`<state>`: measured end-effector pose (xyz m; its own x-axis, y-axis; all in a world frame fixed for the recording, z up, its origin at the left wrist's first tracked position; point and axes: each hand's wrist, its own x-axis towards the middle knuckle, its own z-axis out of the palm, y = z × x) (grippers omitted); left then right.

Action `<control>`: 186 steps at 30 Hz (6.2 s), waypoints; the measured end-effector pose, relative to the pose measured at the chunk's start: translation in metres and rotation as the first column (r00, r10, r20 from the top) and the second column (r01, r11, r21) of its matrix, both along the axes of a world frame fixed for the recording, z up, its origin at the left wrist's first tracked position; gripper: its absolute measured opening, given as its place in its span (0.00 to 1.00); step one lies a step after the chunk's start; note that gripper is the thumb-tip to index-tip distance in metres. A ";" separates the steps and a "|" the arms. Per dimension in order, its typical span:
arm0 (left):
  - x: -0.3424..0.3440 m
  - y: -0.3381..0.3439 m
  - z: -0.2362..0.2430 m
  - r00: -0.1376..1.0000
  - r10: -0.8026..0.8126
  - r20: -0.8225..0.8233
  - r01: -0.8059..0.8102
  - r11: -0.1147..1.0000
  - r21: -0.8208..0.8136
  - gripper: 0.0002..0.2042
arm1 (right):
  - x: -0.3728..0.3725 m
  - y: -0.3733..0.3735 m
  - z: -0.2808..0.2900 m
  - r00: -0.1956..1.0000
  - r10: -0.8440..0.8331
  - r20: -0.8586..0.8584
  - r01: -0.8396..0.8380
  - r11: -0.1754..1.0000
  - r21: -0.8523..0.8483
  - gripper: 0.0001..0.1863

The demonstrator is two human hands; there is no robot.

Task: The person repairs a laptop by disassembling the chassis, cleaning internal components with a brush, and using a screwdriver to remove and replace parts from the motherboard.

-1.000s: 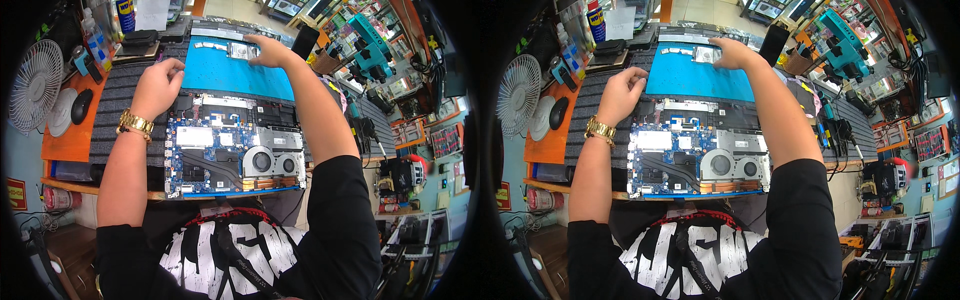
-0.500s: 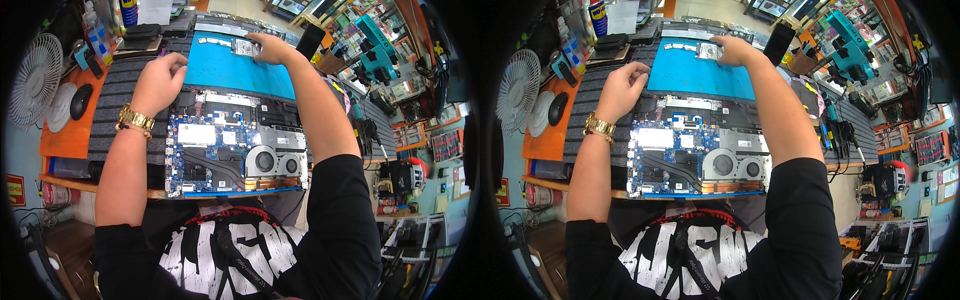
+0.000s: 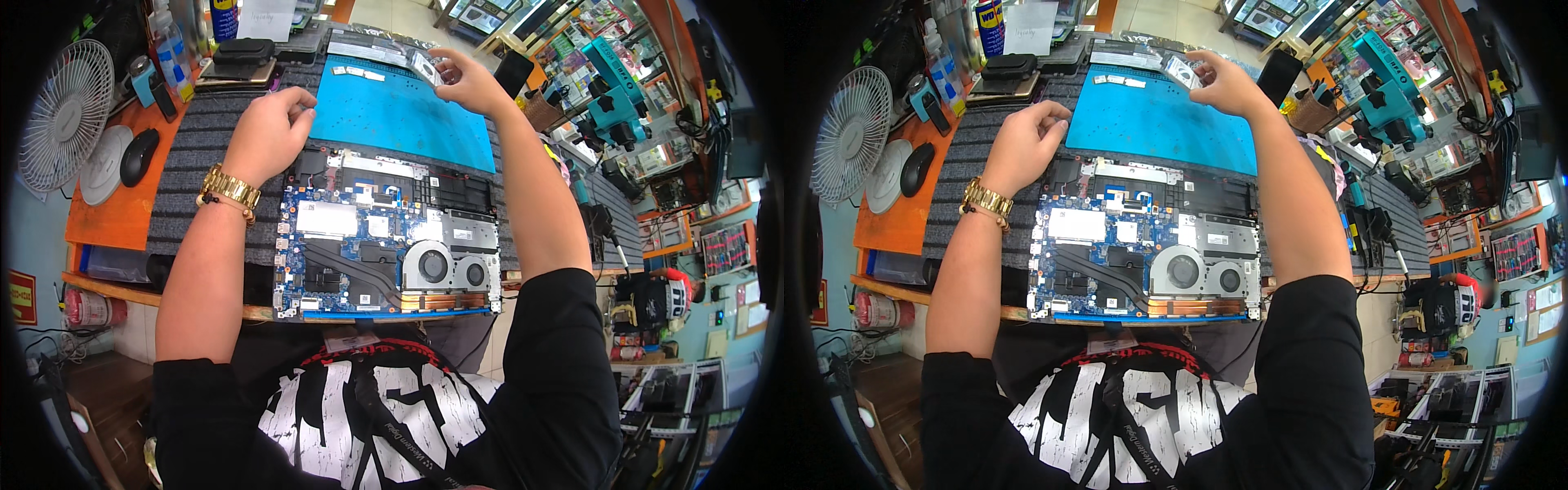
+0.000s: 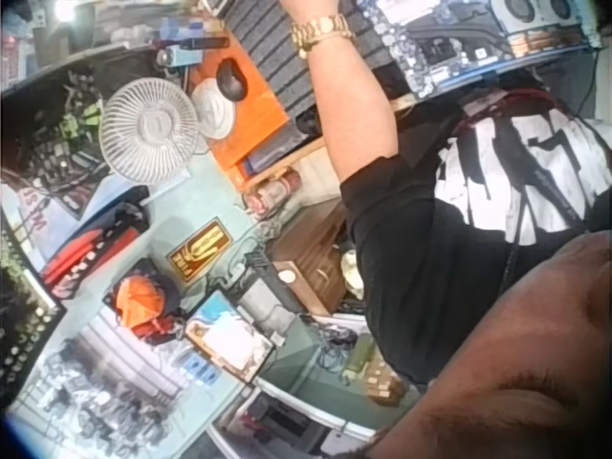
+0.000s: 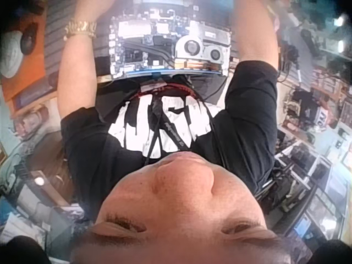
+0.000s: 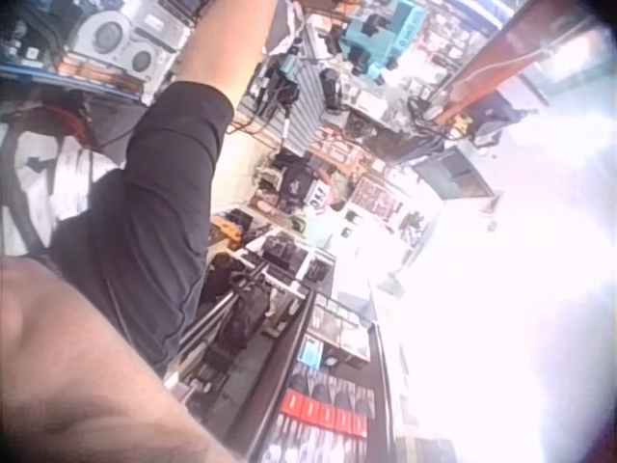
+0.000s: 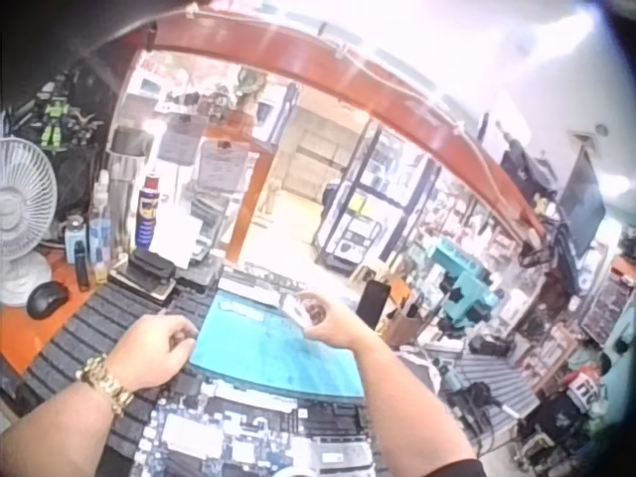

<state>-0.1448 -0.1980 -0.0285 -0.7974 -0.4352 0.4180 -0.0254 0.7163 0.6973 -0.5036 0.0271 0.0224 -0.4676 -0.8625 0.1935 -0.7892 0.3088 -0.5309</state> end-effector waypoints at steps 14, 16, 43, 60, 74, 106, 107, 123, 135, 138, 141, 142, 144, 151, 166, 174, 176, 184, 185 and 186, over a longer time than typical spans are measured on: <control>0.001 -0.006 -0.010 1.000 -0.016 -0.013 0.016 1.000 -0.008 0.12 | 0.065 0.094 0.020 0.514 0.314 0.798 -0.062 0.942 -0.331 0.47; 0.001 -0.007 -0.010 1.000 -0.017 -0.010 0.017 1.000 -0.008 0.12 | 0.070 0.105 0.021 0.466 0.340 0.817 -0.053 0.932 -0.358 0.46; 0.019 0.038 0.041 0.940 -0.325 -0.100 0.337 0.929 0.154 0.14 | 0.193 0.218 -0.006 -0.077 0.782 0.619 0.223 0.618 -0.753 0.50; -0.012 0.290 0.042 0.388 -0.774 -0.501 0.702 -0.104 0.704 0.50 | 0.315 0.277 -0.044 -0.380 0.849 0.367 0.416 0.511 -0.752 0.47; -0.027 0.328 0.040 0.464 -0.673 -0.576 0.668 -0.161 0.726 0.53 | 0.237 0.382 -0.047 0.414 0.159 0.896 0.473 0.803 -0.361 0.23; -0.087 0.517 0.025 0.460 -0.810 -0.363 0.461 -0.132 0.878 0.38 | 0.360 0.599 0.023 0.644 -0.504 0.576 0.714 0.126 -0.689 0.07; -0.093 0.529 0.017 0.460 -0.820 -0.340 0.444 -0.120 0.888 0.37 | 0.362 0.597 0.025 0.670 -0.494 0.554 0.690 0.139 -0.710 0.07; -0.088 0.608 -0.020 0.477 -0.854 -0.209 0.358 -0.029 0.933 0.35 | 0.341 0.632 -0.004 0.540 -0.753 0.376 0.801 0.321 -0.506 0.08; -0.083 0.614 -0.006 0.413 -0.867 -0.278 0.330 -0.142 0.933 0.36 | 0.357 0.601 0.005 0.683 -0.423 0.595 0.707 0.177 -0.685 0.07; -0.085 0.606 -0.002 0.452 -0.856 -0.251 0.348 -0.089 0.933 0.36 | 0.349 0.622 -0.004 0.614 -0.678 0.405 0.756 0.356 -0.550 0.07; -0.092 0.602 -0.012 0.440 -0.864 -0.243 0.390 -0.060 0.919 0.36 | 0.363 0.598 0.006 0.636 -0.574 0.516 0.738 0.257 -0.624 0.07; -0.087 0.611 -0.005 0.504 -0.820 -0.271 0.382 -0.070 0.922 0.36 | 0.371 0.584 0.007 0.687 -0.449 0.572 0.696 0.182 -0.694 0.08; -0.086 0.610 -0.002 0.568 -0.768 -0.296 0.380 -0.074 0.922 0.36 | 0.378 0.575 0.004 0.707 -0.373 0.601 0.701 0.251 -0.668 0.08; -0.094 0.599 -0.019 0.547 -0.763 -0.343 0.449 -0.078 0.890 0.36 | 0.384 0.565 -0.011 0.666 -0.506 0.548 0.725 0.267 -0.635 0.09; -0.075 0.567 0.008 0.357 -0.836 -0.417 0.296 -0.323 0.899 0.43 | 0.401 0.589 0.034 0.672 -0.642 0.371 0.673 0.319 -0.668 0.08; -0.078 0.547 -0.019 0.263 -0.838 -0.478 0.274 -0.410 0.870 0.42 | 0.393 0.572 0.052 0.686 -0.724 0.070 0.603 0.512 -0.612 0.09; -0.080 0.543 -0.018 0.249 -0.837 -0.487 0.271 -0.423 0.865 0.42 | 0.396 0.583 0.052 0.601 -0.797 0.057 0.685 0.478 -0.550 0.09; -0.074 0.521 -0.019 0.265 -0.817 -0.512 0.238 -0.460 0.856 0.45 | 0.387 0.574 0.042 0.672 -0.686 0.280 0.701 0.465 -0.541 0.09; -0.071 0.518 -0.015 0.272 -0.811 -0.518 0.239 -0.465 0.853 0.45 | 0.378 0.583 0.036 0.605 -0.744 0.285 0.728 0.372 -0.576 0.09; -0.068 0.515 -0.012 0.263 -0.802 -0.536 0.243 -0.482 0.842 0.45 | 0.370 0.587 0.031 0.535 -0.793 0.292 0.743 0.276 -0.610 0.08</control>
<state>-0.2126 0.3174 -0.0407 -0.7057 0.7028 0.0897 -0.4834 -0.5702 0.6642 -0.1339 0.6143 0.0534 -0.8130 0.2376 0.5316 -0.4062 0.4227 -0.8102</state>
